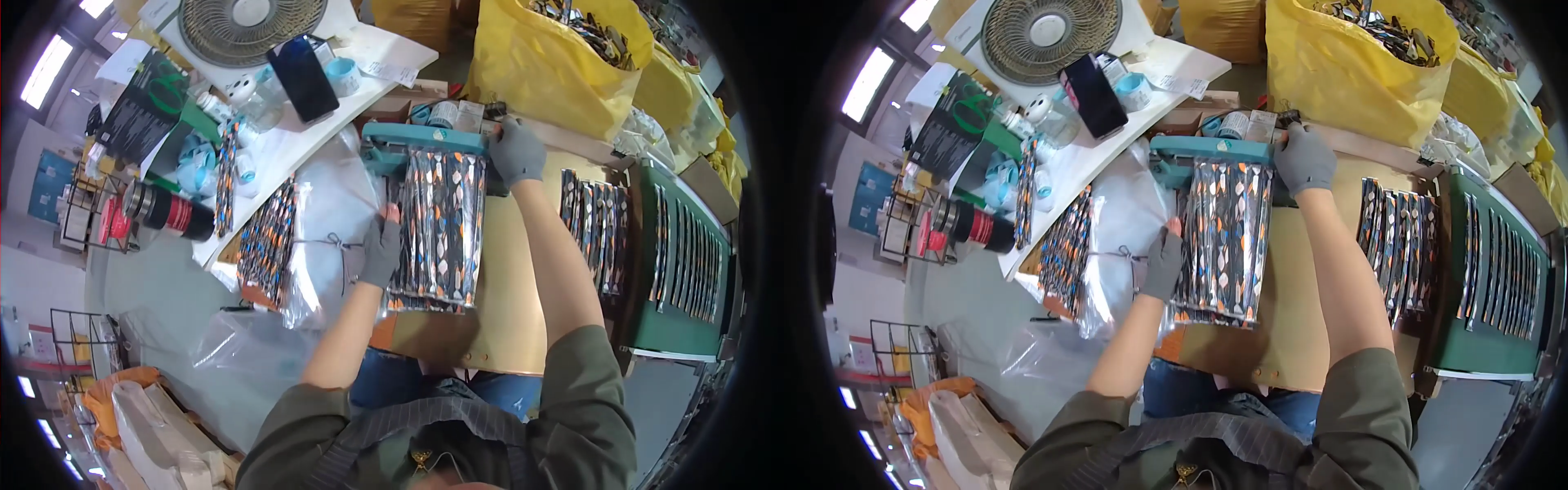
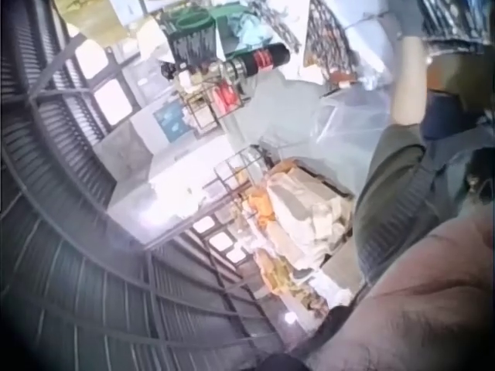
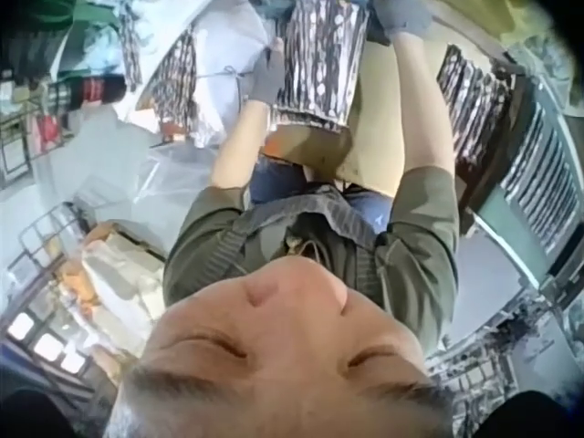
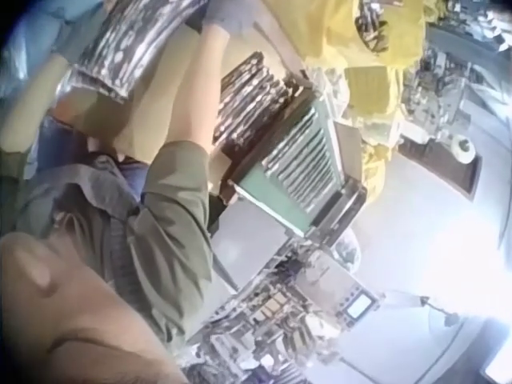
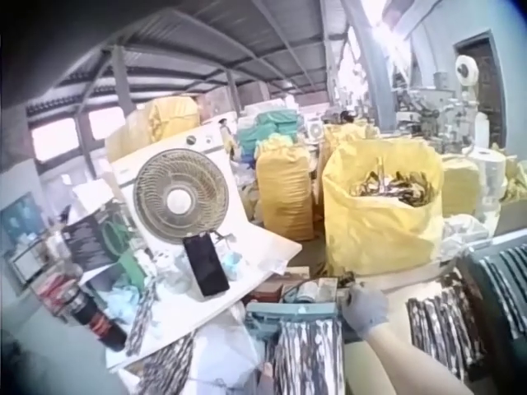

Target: Gathering bundles of pens from a conveyor belt, placing them into plastic bags, and sealing the bags using a heat sealer.

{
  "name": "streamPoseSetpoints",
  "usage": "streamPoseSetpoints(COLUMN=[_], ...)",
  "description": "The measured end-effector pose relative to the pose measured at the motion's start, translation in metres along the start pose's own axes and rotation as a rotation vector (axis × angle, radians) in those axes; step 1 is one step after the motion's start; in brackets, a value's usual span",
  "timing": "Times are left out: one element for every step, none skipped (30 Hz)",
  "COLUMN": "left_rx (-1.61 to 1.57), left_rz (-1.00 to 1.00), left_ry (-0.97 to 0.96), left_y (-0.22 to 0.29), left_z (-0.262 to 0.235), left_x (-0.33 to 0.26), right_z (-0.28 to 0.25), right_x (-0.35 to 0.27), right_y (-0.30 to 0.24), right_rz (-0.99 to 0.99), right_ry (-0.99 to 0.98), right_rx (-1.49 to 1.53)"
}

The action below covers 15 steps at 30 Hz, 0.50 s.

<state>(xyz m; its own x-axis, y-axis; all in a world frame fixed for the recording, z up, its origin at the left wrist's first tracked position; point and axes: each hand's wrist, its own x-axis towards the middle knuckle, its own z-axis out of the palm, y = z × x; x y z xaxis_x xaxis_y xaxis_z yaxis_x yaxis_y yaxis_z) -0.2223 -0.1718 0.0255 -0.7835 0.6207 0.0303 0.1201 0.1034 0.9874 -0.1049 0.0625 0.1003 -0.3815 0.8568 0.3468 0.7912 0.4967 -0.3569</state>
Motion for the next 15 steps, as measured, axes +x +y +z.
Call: streamPoseSetpoints(left_rx=[0.063,0.063,0.143,0.222,0.266,0.265,0.153,0.036,0.155,0.146,0.045,-0.059,-0.276,-0.494,-0.481], left_rz=[-0.053,-0.059,0.002,0.060,-0.014,-0.007,0.036,0.073,-0.345,-0.353,-0.373,-0.392,-0.417,-0.426,-0.472], left_ry=[-0.067,-0.046,-0.065,-0.085,-0.123,-0.079,-0.073,-0.110,-0.283,-0.272,-0.292,-0.292,-0.376,-0.427,-0.451], left_y=[-0.001,-0.004,-0.010,-0.016,-0.003,-0.013,-0.033,-0.044,0.027,0.042,0.048,0.050,0.039,0.024,0.024], left_z=[-0.003,-0.006,-0.008,-0.013,-0.014,-0.021,-0.027,-0.022,-0.022,-0.027,-0.027,-0.031,-0.034,-0.044,-0.050], left_x=[-0.002,-0.001,0.002,0.000,-0.004,-0.001,0.001,-0.001,-0.021,-0.032,-0.040,-0.047,-0.048,-0.052,-0.064], right_z=[-0.003,-0.006,-0.010,-0.013,-0.011,-0.006,0.004,0.025,0.016,0.012,0.013,0.012,-0.002,-0.022,-0.031], right_x=[-0.003,-0.011,-0.021,-0.033,-0.059,-0.091,-0.125,-0.161,-0.180,-0.193,-0.200,-0.205,-0.211,-0.218,-0.235], right_y=[0.002,0.004,0.009,0.012,0.018,0.007,0.000,-0.003,-0.005,-0.017,-0.019,-0.026,-0.024,-0.027,-0.027], right_rz=[0.050,0.032,0.070,0.109,0.101,0.140,0.079,-0.073,0.168,0.355,0.328,0.292,0.354,0.403,0.359], right_ry=[-0.036,-0.046,0.025,0.093,0.145,0.075,-0.067,0.132,-0.235,-0.395,-0.480,-0.582,-0.713,-0.872,-0.843], right_rx=[-0.009,-0.002,0.147,0.295,0.429,0.449,0.460,0.235,0.585,1.015,1.135,1.256,1.258,1.254,1.407])
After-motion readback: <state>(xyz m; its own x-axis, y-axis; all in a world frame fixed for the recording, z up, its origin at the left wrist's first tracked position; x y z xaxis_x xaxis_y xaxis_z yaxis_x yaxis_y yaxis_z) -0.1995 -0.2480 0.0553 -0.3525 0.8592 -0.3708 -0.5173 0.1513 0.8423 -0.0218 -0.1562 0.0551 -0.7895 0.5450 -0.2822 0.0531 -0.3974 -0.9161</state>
